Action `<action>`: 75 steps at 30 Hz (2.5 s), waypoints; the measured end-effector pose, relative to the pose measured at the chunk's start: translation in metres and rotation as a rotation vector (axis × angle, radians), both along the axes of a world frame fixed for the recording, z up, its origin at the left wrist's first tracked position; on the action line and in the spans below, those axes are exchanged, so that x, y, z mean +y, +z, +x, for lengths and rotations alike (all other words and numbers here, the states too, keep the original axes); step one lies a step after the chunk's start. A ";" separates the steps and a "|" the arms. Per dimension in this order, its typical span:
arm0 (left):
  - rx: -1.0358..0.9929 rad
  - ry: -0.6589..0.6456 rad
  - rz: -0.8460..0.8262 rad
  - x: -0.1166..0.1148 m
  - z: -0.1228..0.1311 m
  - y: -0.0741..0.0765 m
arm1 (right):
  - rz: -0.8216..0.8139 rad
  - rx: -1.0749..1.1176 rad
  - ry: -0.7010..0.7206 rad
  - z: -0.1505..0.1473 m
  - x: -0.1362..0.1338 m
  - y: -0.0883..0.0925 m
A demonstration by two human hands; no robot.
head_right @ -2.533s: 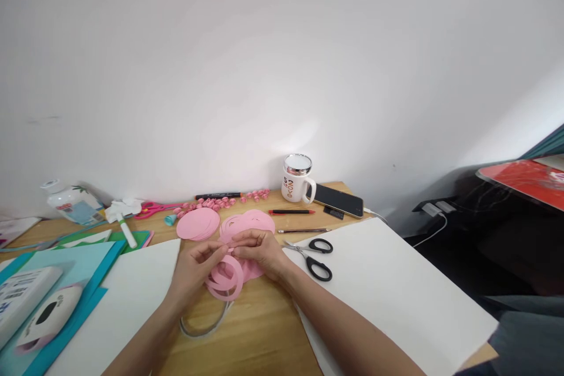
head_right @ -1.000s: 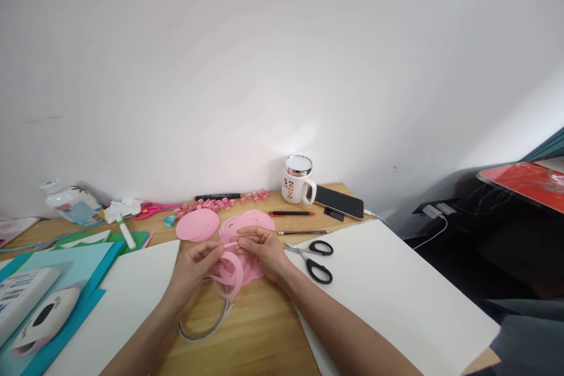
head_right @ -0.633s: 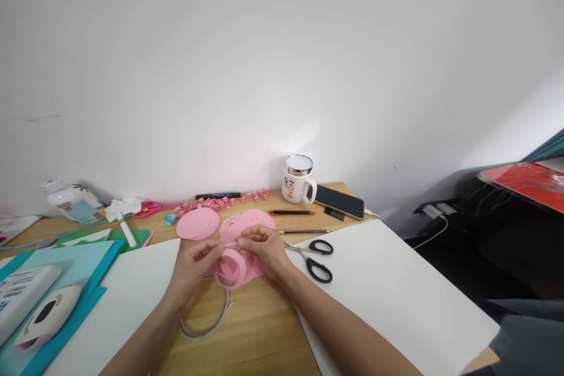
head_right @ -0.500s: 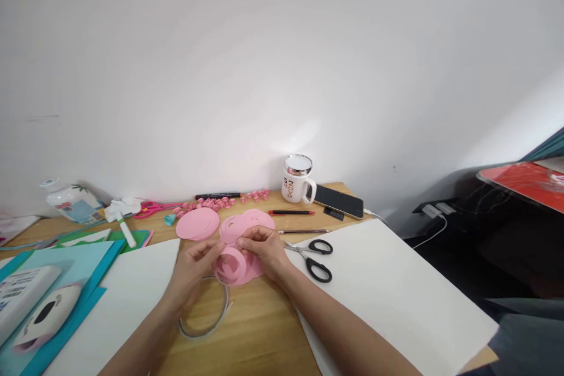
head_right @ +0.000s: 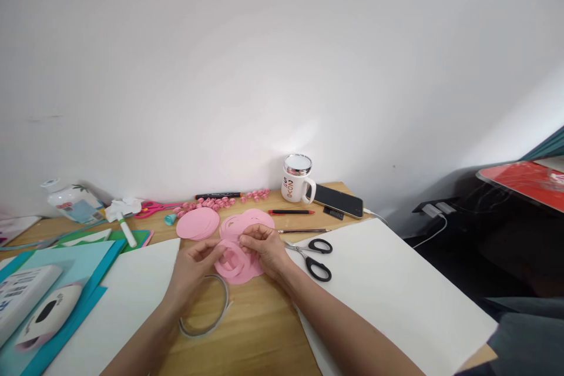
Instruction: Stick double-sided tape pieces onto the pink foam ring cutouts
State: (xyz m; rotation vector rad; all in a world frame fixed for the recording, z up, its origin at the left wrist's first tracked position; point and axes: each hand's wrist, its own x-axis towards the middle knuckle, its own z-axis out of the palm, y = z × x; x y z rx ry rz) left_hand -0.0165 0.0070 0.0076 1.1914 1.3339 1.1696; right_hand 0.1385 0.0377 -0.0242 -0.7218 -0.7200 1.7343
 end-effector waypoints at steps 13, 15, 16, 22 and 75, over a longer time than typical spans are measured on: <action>0.042 0.036 -0.043 -0.004 0.002 0.006 | 0.083 -0.110 -0.143 0.000 -0.003 0.003; 0.092 0.044 0.007 -0.003 0.001 0.004 | 0.068 -0.127 -0.119 -0.001 -0.004 0.003; 0.127 0.056 0.044 -0.002 0.000 0.004 | 0.059 -0.130 -0.113 -0.001 -0.005 0.003; 0.245 0.067 0.132 -0.002 -0.001 0.005 | 0.036 -0.139 -0.122 -0.002 -0.004 0.002; 0.326 -0.494 0.226 -0.010 0.004 0.017 | 0.799 -0.696 -0.106 -0.006 -0.024 -0.003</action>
